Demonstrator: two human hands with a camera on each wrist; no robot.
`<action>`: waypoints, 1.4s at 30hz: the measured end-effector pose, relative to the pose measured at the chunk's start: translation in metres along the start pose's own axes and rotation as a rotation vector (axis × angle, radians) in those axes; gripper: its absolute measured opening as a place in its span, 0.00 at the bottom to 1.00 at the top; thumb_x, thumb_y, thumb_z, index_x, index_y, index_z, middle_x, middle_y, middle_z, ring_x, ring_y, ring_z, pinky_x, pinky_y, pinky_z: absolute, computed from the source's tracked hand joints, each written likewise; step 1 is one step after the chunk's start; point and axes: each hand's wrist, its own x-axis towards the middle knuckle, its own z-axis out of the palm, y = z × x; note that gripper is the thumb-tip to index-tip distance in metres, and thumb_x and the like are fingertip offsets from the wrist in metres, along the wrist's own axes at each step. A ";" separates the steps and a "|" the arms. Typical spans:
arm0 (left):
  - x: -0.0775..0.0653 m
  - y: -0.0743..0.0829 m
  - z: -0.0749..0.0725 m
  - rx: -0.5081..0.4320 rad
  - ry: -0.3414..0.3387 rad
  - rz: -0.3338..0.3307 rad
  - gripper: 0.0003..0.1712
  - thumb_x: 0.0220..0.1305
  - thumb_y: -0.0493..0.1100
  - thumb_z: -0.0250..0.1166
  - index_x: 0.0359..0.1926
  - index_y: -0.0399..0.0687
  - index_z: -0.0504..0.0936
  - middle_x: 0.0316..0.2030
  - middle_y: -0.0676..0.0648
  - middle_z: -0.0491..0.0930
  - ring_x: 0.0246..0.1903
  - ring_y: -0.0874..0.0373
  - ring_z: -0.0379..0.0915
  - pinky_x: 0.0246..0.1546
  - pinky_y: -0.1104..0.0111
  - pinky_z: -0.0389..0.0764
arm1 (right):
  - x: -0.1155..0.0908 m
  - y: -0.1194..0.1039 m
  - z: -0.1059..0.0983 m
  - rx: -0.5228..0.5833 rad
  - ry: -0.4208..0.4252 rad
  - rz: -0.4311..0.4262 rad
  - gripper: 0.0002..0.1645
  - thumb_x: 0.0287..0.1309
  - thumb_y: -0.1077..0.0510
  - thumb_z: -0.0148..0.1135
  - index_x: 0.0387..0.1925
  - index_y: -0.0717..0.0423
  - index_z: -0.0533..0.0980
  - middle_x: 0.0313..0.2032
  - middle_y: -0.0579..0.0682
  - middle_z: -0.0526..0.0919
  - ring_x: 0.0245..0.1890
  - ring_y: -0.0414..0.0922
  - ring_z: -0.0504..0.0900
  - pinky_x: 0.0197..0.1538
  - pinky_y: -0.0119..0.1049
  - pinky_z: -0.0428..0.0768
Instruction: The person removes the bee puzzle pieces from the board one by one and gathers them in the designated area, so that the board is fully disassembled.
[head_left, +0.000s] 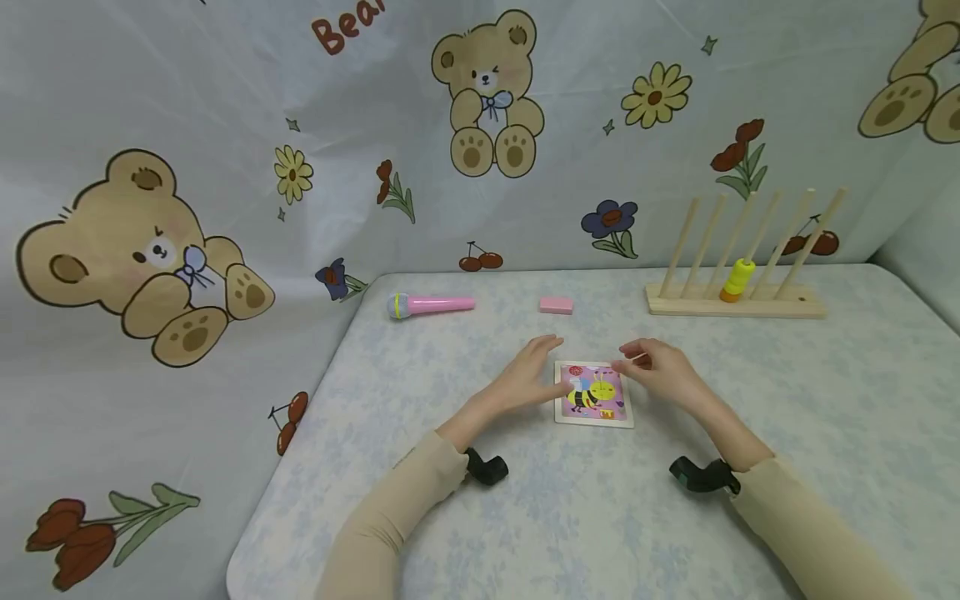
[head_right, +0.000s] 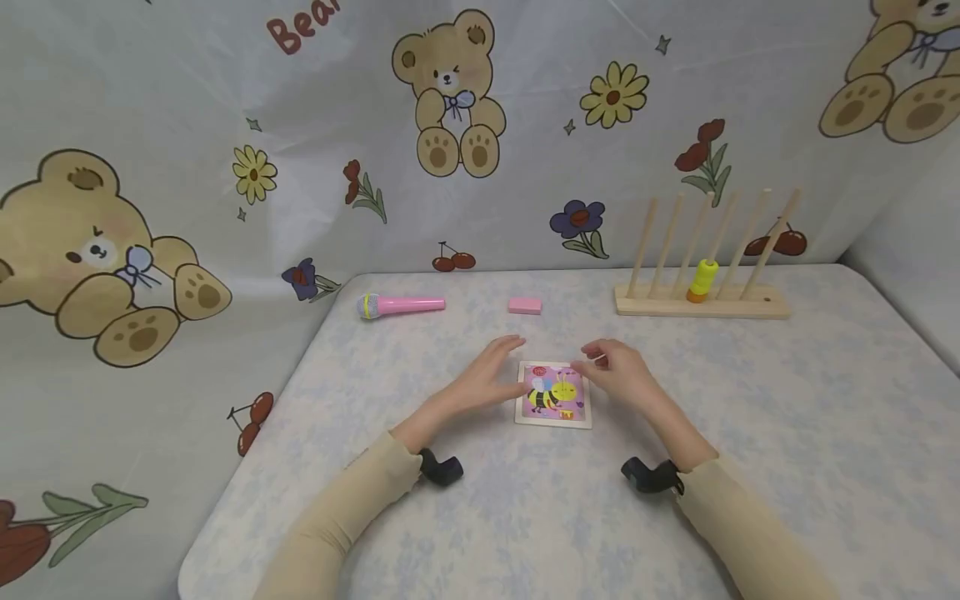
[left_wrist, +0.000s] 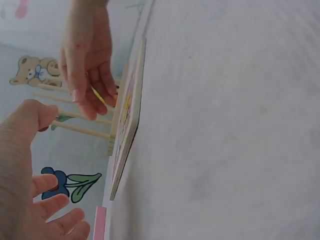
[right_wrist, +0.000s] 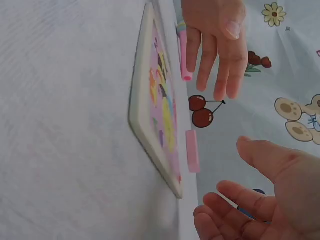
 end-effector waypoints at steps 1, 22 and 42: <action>0.000 -0.003 0.002 -0.017 -0.003 0.006 0.45 0.61 0.58 0.61 0.71 0.43 0.55 0.70 0.43 0.52 0.68 0.53 0.49 0.64 0.62 0.56 | 0.001 0.003 0.001 0.013 -0.002 0.006 0.32 0.62 0.45 0.60 0.52 0.70 0.73 0.46 0.64 0.77 0.45 0.58 0.75 0.46 0.51 0.76; -0.013 -0.018 0.017 0.020 -0.127 0.017 0.52 0.58 0.62 0.63 0.72 0.40 0.52 0.71 0.45 0.50 0.69 0.55 0.45 0.65 0.65 0.50 | 0.000 0.017 0.031 -0.054 0.099 -0.072 0.19 0.54 0.55 0.69 0.43 0.66 0.77 0.35 0.54 0.72 0.34 0.48 0.68 0.35 0.38 0.68; -0.014 -0.016 0.019 0.081 -0.145 0.012 0.52 0.57 0.63 0.63 0.72 0.41 0.52 0.71 0.48 0.50 0.68 0.55 0.48 0.65 0.63 0.53 | 0.000 0.008 0.033 -0.175 0.111 -0.072 0.19 0.50 0.56 0.71 0.38 0.68 0.78 0.33 0.53 0.74 0.31 0.47 0.69 0.35 0.39 0.72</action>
